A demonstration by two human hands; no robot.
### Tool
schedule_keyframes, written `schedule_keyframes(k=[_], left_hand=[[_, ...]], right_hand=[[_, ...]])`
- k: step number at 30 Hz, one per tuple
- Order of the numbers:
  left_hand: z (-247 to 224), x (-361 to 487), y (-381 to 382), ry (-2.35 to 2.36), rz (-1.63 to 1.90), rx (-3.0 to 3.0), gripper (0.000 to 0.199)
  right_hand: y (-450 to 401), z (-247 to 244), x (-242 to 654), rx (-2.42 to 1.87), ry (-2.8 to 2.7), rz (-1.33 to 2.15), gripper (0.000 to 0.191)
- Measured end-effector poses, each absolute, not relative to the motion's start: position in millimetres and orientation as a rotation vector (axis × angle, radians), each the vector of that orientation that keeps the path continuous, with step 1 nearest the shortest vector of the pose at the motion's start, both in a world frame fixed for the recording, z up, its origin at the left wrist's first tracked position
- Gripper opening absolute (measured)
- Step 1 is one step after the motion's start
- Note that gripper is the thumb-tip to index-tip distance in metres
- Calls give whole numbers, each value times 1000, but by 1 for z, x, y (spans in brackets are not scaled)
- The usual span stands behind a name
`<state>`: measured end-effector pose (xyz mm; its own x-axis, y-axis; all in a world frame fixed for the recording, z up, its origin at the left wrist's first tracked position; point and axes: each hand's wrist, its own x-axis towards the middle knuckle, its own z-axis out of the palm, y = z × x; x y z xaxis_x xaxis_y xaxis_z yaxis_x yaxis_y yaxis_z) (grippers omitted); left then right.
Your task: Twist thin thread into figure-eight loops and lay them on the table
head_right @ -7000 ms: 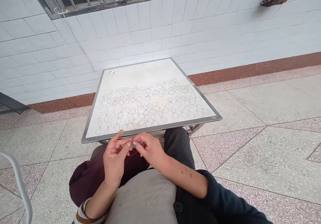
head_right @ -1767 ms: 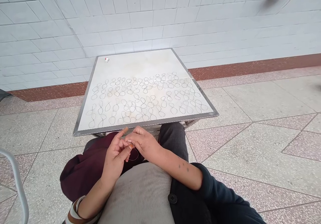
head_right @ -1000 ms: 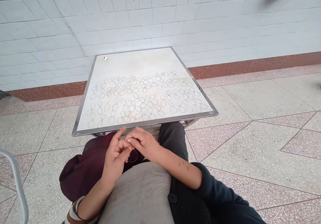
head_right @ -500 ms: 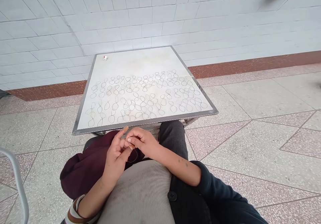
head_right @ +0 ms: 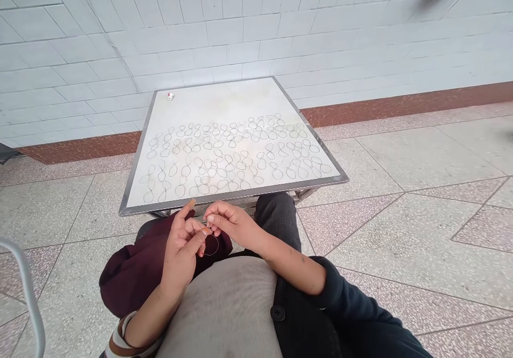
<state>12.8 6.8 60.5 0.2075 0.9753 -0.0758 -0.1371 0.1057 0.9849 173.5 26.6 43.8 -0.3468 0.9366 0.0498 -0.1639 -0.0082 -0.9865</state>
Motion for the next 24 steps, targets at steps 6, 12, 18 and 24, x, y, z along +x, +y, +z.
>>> schedule_keyframes(k=[6, 12, 18, 24], left_hand=[[61, 15, 6, 952, 1019, 1130, 59], [62, 14, 5, 978, 1023, 1153, 61], [63, 15, 4, 1033, 992, 1168, 63], [62, 15, 3, 1036, 977, 1130, 64]], right_hand=[[21, 44, 169, -933, -1417, 1403, 21], [19, 45, 168, -873, -1418, 1380, 16], [25, 53, 176, -911, -1653, 1205, 6], [26, 52, 171, -957, -1660, 1134, 6]])
